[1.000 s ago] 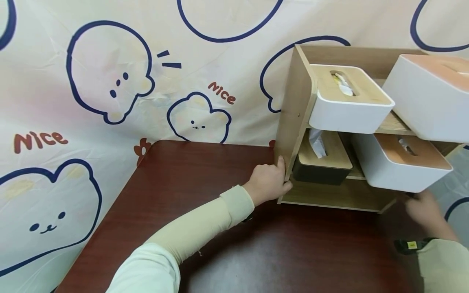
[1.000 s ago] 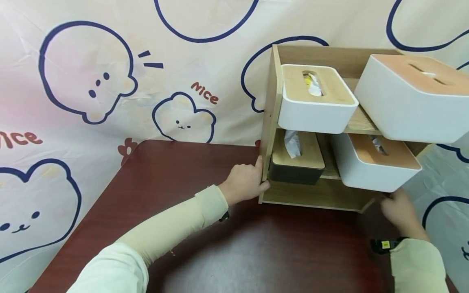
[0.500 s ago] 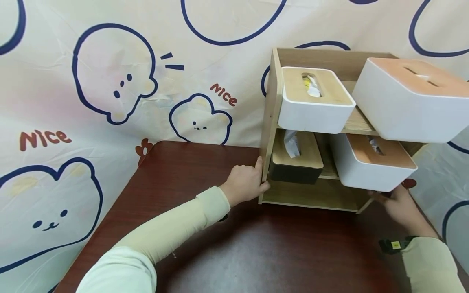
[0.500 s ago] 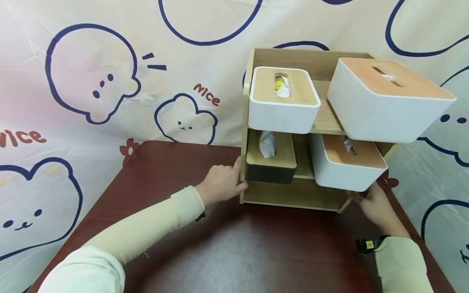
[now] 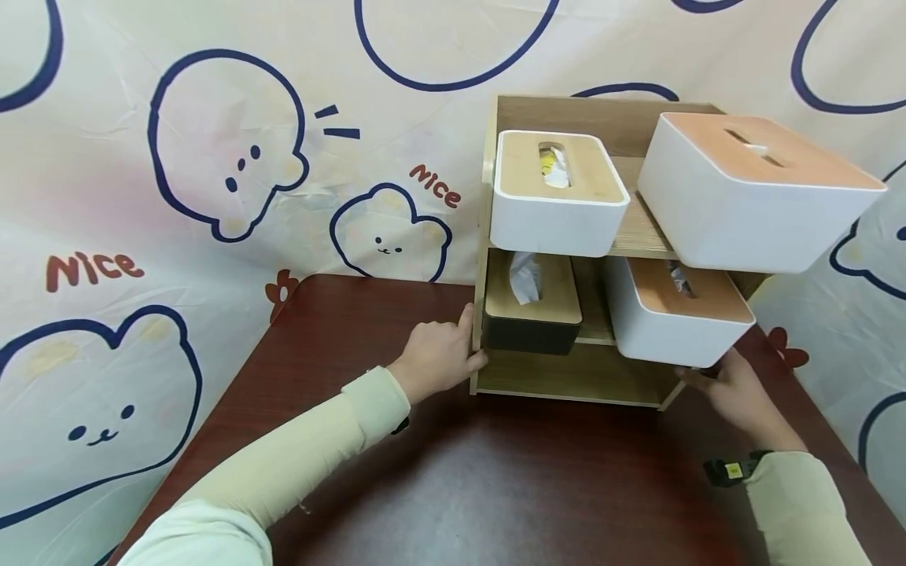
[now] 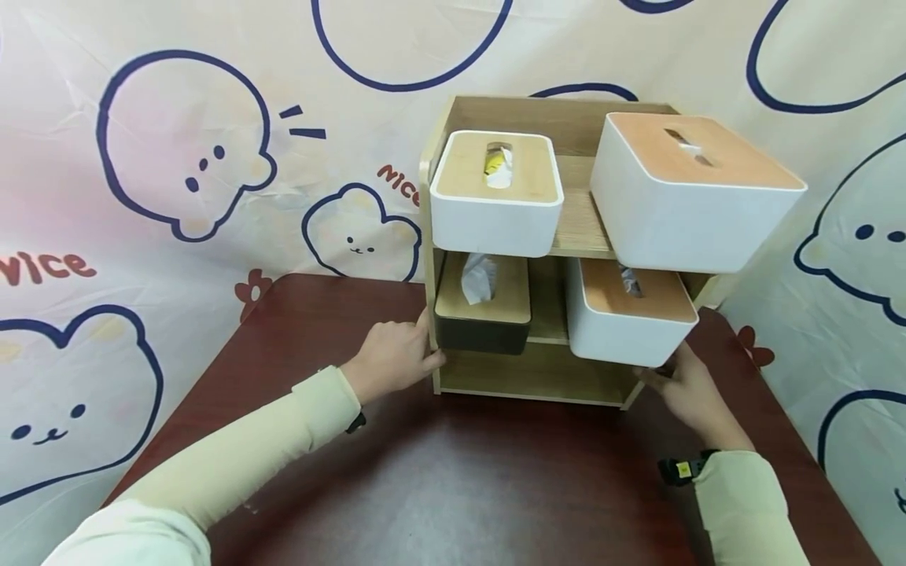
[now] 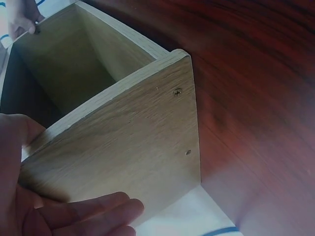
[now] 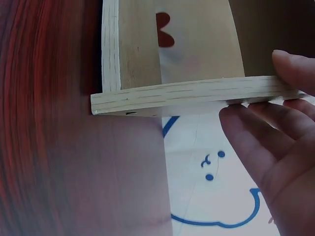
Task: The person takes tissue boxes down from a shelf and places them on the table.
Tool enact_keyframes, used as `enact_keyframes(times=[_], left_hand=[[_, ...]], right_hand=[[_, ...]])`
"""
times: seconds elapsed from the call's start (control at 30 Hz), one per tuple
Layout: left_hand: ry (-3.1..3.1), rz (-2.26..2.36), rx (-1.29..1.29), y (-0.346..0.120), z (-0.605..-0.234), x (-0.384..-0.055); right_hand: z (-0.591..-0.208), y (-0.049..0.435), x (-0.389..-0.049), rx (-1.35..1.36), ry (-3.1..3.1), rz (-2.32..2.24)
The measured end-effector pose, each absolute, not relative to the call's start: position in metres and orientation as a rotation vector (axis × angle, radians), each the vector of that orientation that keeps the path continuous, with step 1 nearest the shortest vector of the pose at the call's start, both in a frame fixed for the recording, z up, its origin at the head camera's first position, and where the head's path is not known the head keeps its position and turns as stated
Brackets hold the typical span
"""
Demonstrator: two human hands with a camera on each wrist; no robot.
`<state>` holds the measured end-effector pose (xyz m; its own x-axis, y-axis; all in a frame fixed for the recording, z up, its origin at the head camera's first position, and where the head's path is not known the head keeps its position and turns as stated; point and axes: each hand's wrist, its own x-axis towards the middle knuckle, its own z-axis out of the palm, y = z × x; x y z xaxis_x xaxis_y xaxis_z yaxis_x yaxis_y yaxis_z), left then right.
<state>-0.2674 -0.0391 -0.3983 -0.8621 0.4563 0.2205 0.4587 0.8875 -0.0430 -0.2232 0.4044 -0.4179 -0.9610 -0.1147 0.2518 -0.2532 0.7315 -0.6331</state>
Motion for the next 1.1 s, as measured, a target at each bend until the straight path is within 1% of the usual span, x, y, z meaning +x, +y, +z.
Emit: enact_keyframes(times=[0.7, 1.1], left_hand=[[-2.854, -0.141, -0.607, -0.101, -0.405, -0.26], [-2.762, -0.189, -0.562, -0.13, -0.408, -0.259]], right_hand=[[-0.421, 0.343, -0.233, 0.301, -2.755, 1.09], [-0.422, 0.316, -0.243, 0.332, -2.762, 1.256]])
